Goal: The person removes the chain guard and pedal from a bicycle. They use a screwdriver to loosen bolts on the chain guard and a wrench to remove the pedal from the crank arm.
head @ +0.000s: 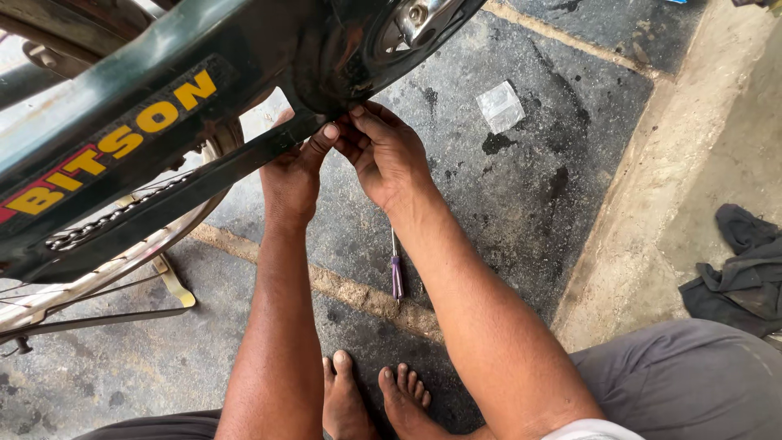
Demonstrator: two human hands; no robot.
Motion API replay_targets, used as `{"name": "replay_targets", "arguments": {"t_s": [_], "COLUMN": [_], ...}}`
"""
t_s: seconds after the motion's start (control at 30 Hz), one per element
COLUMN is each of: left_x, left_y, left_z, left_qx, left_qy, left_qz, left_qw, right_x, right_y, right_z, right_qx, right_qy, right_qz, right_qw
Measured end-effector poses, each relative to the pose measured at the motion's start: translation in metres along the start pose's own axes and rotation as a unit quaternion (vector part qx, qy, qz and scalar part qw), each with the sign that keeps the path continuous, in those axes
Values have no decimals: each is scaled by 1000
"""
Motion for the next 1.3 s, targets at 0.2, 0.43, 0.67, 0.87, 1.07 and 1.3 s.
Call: {"name": "replay_targets", "arguments": {"t_s": [0.2, 0.43, 0.67, 0.87, 1.07, 1.3], "left_x": [3, 24, 65, 70, 73, 76], "left_y": [0, 15, -4, -9, -3, 7], "left_z": [13, 4, -4, -8, -10, -3], "left_qx": [-55, -320, -274, -265, -294, -279], "left_qy": [83, 107, 240, 237, 180, 167], "left_qz": [11, 185, 220, 133, 161, 187], "left_qw": [995, 923, 905, 925, 925, 927], "right_x": [-9, -11, -13, 8, 13, 31], "right_y": [6, 13, 31, 54, 53, 62], "right_z": [5, -1, -6, -4, 5, 9], "right_qx": [3, -6, -75, -53, -75, -157], "right_qy": [13, 0, -25, -29, 50, 189], "right_qz": [-18, -24, -49, 30, -38, -44], "right_qw": [1000, 1000, 996, 998, 995, 968]}}
Point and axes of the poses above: each hand's wrist, its own x-axis towards the middle knuckle, its own z-axis out of the back of the hand, y = z × x, the point moved 2 cm from there along x, towards the middle knuckle, and after that the axes turned 13 degrees about x, right-handed, at the moved point
